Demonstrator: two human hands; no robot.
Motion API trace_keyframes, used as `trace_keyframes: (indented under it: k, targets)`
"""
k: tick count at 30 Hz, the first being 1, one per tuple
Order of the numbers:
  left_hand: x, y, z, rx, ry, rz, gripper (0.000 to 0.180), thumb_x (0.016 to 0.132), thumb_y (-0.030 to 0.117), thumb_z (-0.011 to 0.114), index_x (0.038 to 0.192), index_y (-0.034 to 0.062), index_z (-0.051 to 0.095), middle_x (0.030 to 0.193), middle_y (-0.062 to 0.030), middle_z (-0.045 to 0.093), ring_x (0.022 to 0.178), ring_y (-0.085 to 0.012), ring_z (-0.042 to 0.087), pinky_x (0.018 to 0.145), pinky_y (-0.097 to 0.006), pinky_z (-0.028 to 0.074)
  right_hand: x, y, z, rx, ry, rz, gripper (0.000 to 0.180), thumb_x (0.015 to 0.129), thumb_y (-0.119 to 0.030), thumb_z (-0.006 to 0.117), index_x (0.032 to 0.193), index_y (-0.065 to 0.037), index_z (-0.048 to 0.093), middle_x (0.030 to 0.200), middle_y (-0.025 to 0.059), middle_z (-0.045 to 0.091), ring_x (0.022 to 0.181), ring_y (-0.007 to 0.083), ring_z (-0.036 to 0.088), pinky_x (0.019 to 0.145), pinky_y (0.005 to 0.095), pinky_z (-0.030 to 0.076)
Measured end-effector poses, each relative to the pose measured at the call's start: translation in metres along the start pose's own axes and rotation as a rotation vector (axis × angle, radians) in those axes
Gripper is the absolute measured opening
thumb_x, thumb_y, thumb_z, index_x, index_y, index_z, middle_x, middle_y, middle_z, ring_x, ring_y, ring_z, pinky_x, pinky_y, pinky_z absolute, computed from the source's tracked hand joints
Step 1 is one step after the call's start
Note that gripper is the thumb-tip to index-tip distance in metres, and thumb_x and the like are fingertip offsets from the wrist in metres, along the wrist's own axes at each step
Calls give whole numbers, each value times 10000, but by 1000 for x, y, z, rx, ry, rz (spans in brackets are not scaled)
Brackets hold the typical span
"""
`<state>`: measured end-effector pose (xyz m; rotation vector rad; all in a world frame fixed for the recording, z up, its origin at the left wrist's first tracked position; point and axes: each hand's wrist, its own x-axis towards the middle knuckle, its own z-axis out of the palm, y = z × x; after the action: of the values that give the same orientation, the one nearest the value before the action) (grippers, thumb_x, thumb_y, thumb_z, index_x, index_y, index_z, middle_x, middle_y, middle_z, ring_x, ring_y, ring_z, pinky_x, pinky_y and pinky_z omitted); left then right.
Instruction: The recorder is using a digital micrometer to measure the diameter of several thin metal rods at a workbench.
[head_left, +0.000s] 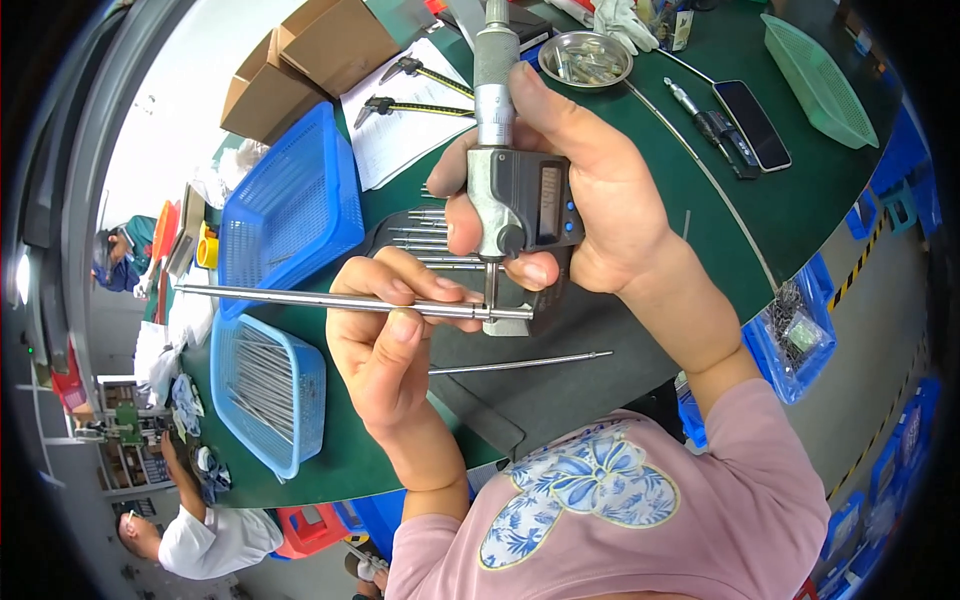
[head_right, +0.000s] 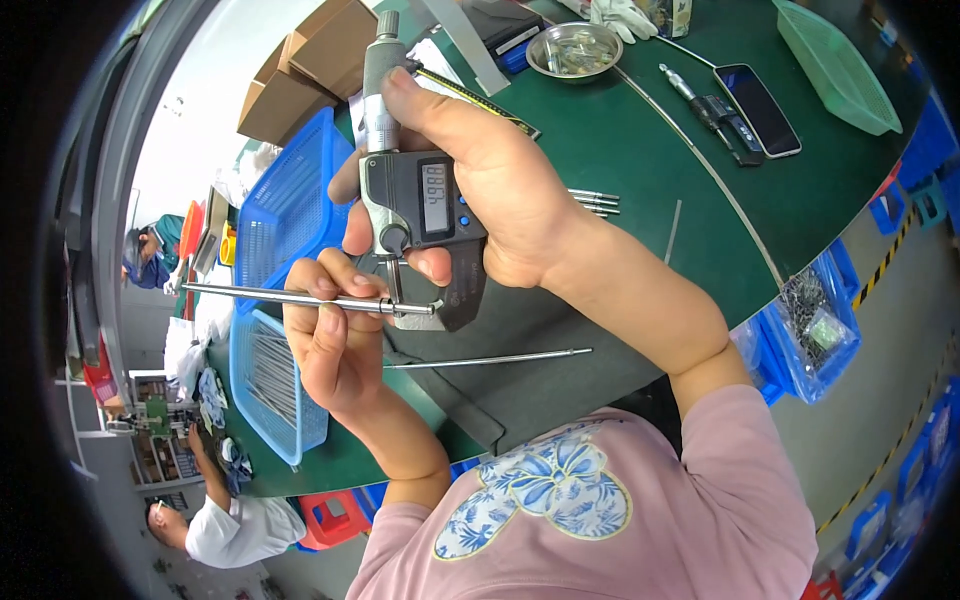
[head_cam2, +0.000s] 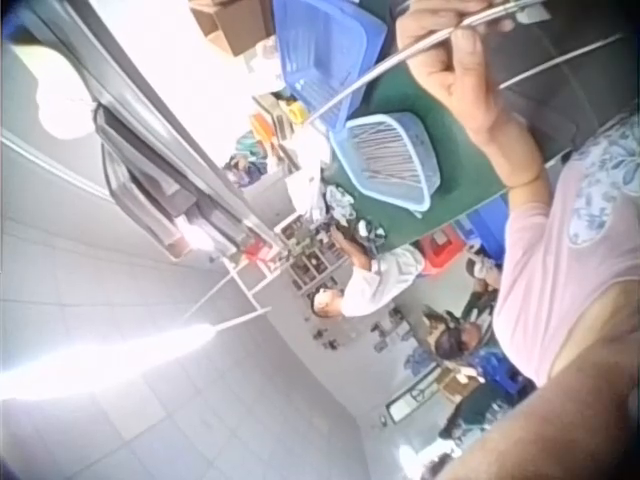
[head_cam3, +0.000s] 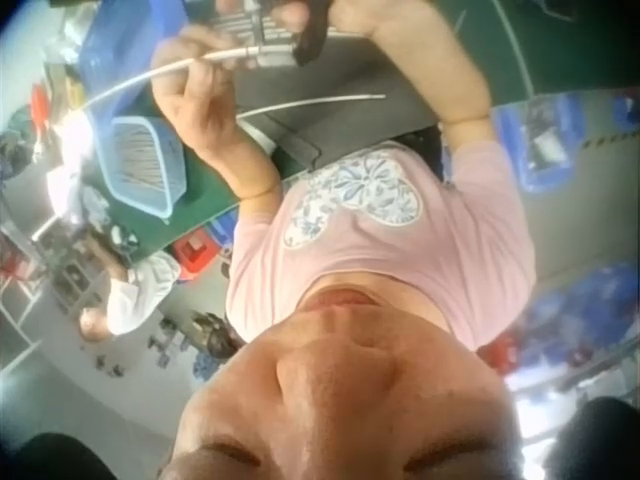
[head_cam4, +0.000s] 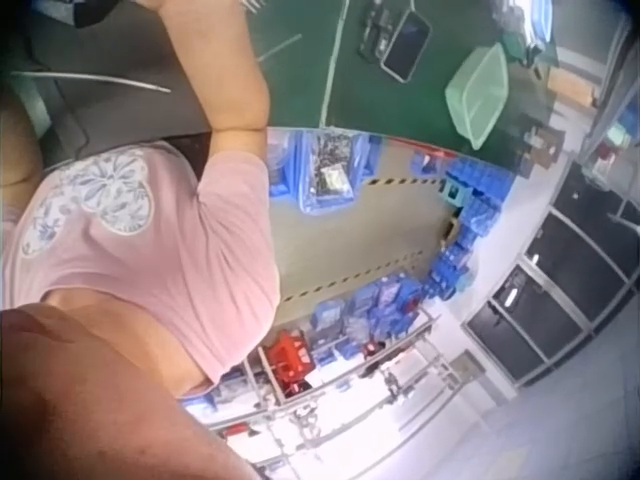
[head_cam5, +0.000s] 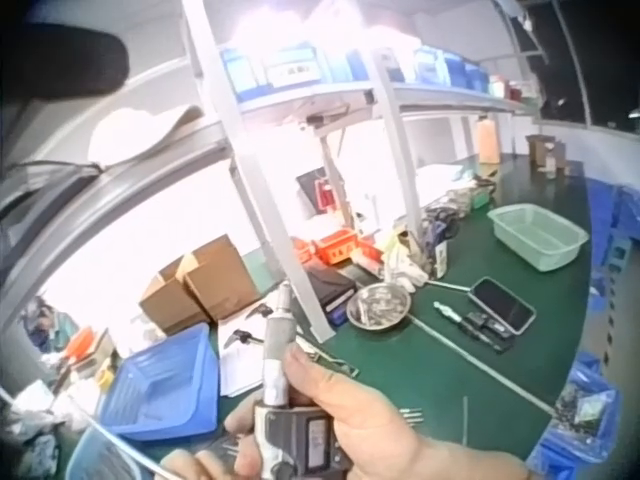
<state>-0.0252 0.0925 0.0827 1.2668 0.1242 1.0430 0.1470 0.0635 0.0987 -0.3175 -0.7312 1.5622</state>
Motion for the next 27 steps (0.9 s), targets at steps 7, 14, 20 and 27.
trace_keyframes:
  k: [7, 14, 20, 27]
  targets:
    - [1, 1, -1, -13, -4, 6, 156, 766, 67, 505, 842, -11, 393, 800, -186, 489, 717, -286, 572, 606, -347, 517, 1, 2, 3, 127, 32, 9, 419, 870, -395, 275, 912, -22, 460, 752, 203, 562, 427, 174, 532, 290, 213, 399]
    - [0, 3, -3, -35, -1, -3, 161, 761, 65, 514, 839, -10, 395, 798, -186, 491, 711, -290, 575, 611, -352, 517, 1, 0, 9, 188, 121, 33, 424, 834, -413, 355, 889, -9, 473, 772, 196, 563, 485, 190, 557, 281, 226, 398]
    - [2, -3, 3, -57, -13, -14, 162, 756, 63, 522, 828, -11, 397, 795, -187, 492, 702, -291, 577, 612, -356, 518, -2, -2, 1, 115, 63, 2, 425, 808, -424, 417, 870, -9, 481, 701, 169, 567, 483, 188, 561, 272, 222, 386]
    - [3, -3, 2, -31, -6, 13, 154, 765, 83, 514, 832, -5, 407, 790, -183, 508, 690, -277, 576, 594, -332, 501, 2, -1, 2, 4, 72, 38, 623, 818, -517, 297, 839, 58, 533, 635, 169, 569, 332, 160, 454, 280, 212, 360]
